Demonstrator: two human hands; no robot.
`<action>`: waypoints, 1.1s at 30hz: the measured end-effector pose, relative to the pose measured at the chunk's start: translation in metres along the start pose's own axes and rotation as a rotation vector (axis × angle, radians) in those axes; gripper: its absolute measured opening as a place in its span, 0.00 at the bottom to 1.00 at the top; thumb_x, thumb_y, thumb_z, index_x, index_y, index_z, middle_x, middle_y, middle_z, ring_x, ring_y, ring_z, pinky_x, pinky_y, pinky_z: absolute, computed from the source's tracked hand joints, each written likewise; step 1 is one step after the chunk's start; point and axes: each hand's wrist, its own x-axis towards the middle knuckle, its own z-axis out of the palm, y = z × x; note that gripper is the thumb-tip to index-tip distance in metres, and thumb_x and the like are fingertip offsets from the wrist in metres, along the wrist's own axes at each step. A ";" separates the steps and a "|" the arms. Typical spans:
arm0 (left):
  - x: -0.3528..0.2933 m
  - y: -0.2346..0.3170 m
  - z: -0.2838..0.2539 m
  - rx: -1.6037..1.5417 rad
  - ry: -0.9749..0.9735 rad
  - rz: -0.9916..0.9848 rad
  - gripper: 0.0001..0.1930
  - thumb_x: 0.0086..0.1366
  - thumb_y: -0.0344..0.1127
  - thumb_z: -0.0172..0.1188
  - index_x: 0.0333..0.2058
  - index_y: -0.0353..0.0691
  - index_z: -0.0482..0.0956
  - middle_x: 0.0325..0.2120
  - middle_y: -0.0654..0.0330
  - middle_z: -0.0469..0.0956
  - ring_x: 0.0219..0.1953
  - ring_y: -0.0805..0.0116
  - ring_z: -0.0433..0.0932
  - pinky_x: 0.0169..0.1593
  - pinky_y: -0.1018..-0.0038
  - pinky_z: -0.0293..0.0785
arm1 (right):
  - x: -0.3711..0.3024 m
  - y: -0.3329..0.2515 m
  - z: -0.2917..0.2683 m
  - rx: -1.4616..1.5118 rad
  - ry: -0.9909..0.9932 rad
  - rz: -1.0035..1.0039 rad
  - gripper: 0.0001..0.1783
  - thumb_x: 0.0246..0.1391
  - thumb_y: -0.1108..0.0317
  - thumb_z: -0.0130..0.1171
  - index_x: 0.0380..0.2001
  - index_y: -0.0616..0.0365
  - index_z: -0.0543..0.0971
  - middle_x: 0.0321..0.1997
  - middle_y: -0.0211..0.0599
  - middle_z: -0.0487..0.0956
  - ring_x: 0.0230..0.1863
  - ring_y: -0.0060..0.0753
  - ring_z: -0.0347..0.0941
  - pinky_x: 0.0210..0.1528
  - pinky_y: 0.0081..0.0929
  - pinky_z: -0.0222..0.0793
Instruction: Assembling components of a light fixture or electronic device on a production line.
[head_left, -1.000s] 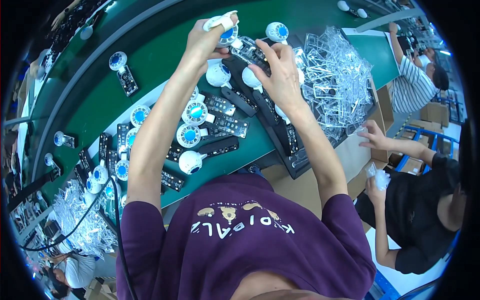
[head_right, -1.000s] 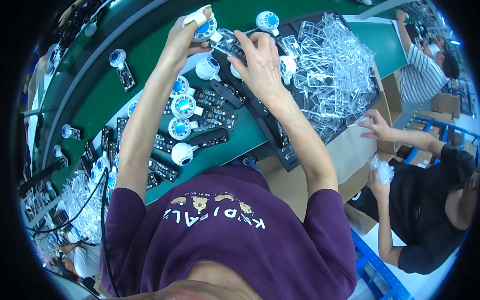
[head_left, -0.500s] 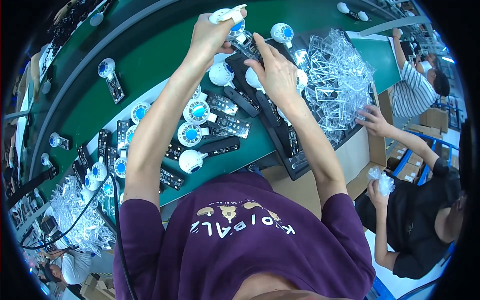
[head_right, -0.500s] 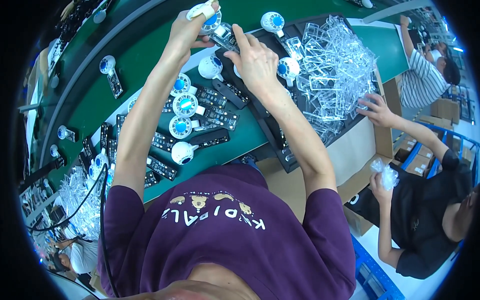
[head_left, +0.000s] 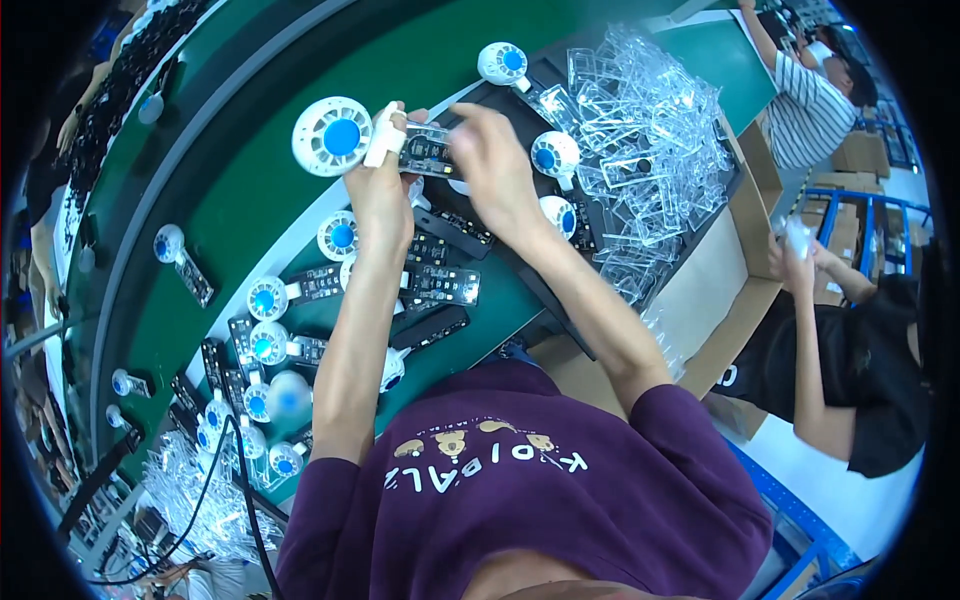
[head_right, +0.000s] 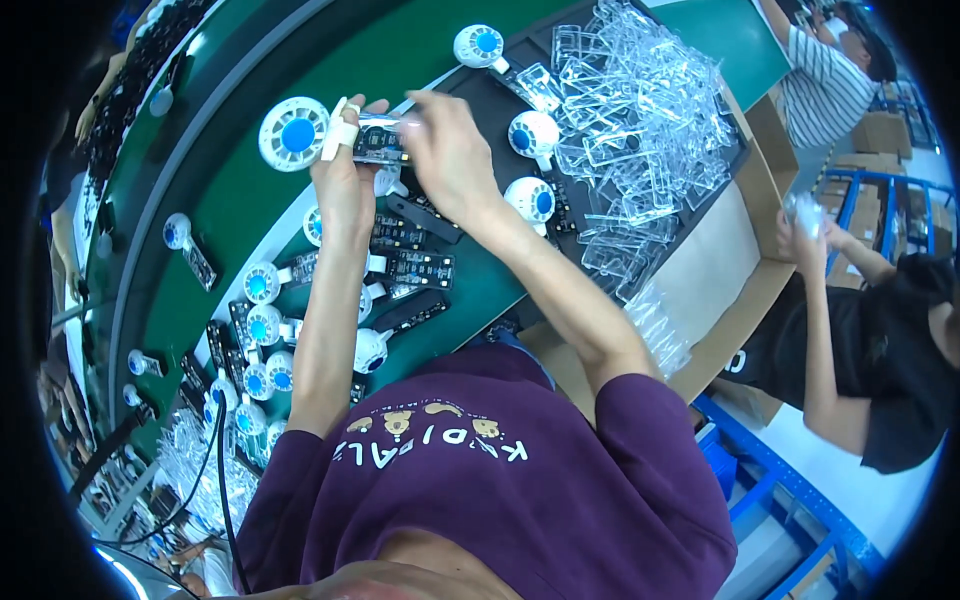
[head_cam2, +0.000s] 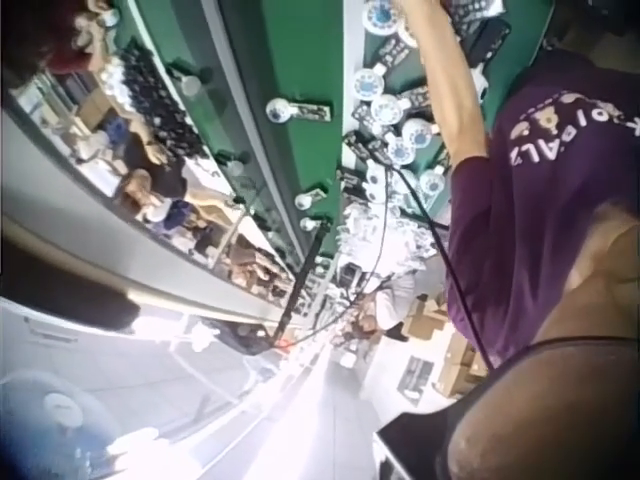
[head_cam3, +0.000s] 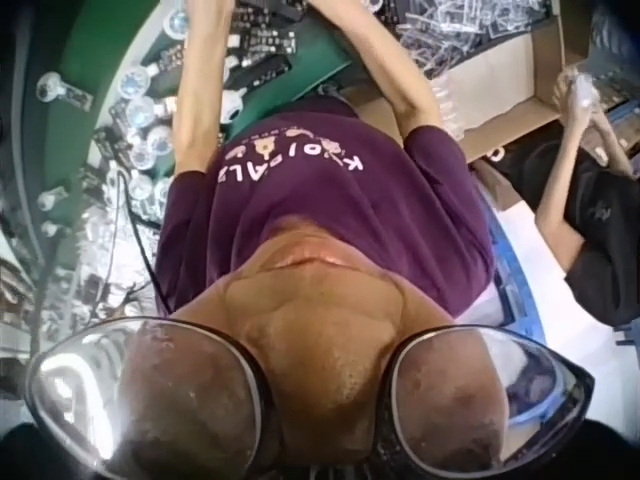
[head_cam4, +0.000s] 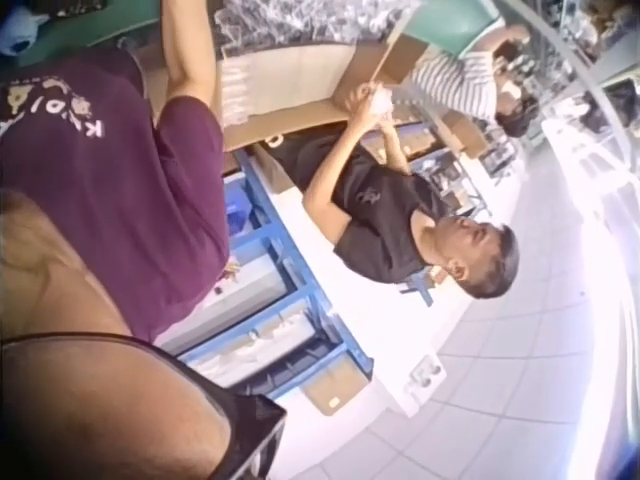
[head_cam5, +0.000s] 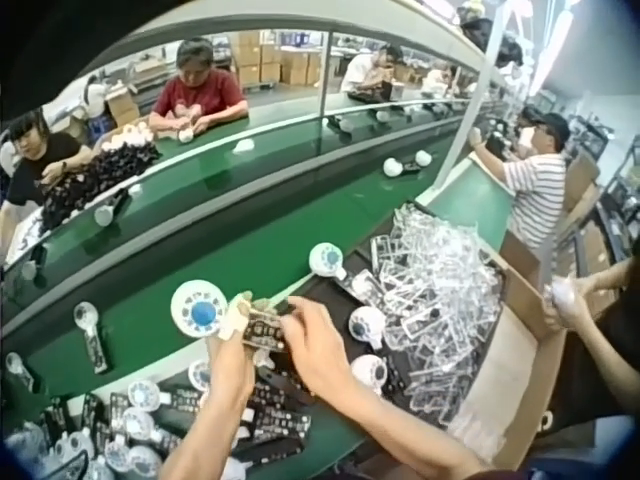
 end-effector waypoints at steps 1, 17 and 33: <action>-0.003 -0.001 0.007 0.081 0.025 0.068 0.15 0.61 0.37 0.56 0.44 0.36 0.70 0.34 0.58 0.76 0.38 0.69 0.75 0.42 0.75 0.71 | 0.001 0.007 0.002 0.247 0.118 0.218 0.19 0.57 0.55 0.45 0.40 0.59 0.75 0.32 0.38 0.75 0.31 0.30 0.70 0.35 0.27 0.64; 0.158 0.003 -0.071 0.726 0.122 -0.226 0.24 0.59 0.45 0.57 0.48 0.35 0.68 0.35 0.52 0.77 0.35 0.63 0.77 0.42 0.70 0.73 | 0.064 0.107 -0.118 -0.705 -0.157 -0.238 0.16 0.44 0.77 0.53 0.40 0.58 0.74 0.45 0.37 0.74 0.45 0.35 0.72 0.44 0.33 0.68; 0.166 -0.099 0.079 0.856 -0.317 -0.162 0.35 0.46 0.58 0.63 0.44 0.33 0.69 0.39 0.54 0.74 0.39 0.66 0.74 0.37 0.73 0.70 | 0.106 0.169 -0.178 -0.838 -0.842 -0.961 0.24 0.48 0.73 0.52 0.51 0.56 0.67 0.49 0.41 0.72 0.54 0.38 0.66 0.60 0.33 0.59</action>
